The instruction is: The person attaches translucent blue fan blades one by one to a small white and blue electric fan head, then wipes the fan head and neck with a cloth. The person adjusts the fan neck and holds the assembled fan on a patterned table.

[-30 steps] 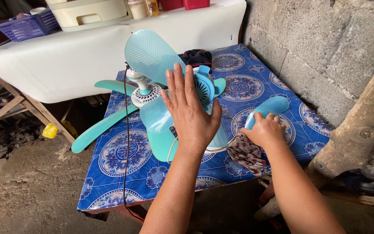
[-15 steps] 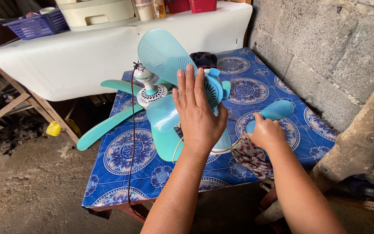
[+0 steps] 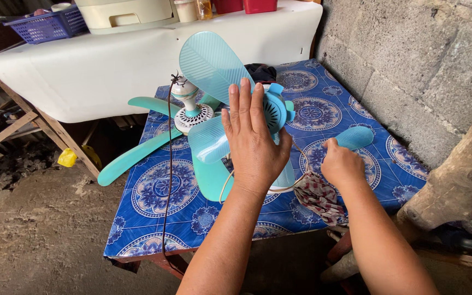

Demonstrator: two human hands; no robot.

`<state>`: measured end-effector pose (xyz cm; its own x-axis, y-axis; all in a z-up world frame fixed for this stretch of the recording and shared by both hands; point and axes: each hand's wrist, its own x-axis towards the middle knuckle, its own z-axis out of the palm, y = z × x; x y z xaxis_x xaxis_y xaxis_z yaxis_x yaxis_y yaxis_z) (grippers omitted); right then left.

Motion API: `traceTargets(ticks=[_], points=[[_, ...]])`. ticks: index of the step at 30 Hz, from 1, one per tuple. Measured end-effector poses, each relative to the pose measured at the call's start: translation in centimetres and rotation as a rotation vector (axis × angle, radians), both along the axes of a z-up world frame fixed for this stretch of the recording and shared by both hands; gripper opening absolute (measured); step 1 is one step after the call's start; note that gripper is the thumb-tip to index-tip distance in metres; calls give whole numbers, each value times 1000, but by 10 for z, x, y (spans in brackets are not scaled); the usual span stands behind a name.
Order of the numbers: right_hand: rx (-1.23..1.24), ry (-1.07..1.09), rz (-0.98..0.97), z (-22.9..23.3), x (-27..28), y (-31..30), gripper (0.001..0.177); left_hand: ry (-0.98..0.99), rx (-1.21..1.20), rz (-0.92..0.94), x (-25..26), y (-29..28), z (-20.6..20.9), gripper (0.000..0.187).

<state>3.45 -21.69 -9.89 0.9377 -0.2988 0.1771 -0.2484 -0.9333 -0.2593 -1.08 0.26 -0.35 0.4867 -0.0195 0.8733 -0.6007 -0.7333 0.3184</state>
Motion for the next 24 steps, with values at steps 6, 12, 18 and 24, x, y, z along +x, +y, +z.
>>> traceTargets(ticks=[6, 12, 18, 24], points=[[168, -246, 47, 45, -25, 23, 42, -6, 7, -8, 4, 1, 0, 88], [633, -707, 225, 73, -34, 32, 29, 3, 0, 47, 9, 5, 1, 60], [974, -980, 462, 72, -36, 22, 33, -29, -10, 26, 10, 7, 1, 53], [1449, -1199, 618, 72, -32, 14, 38, -39, -23, 8, 8, 8, 4, 46]])
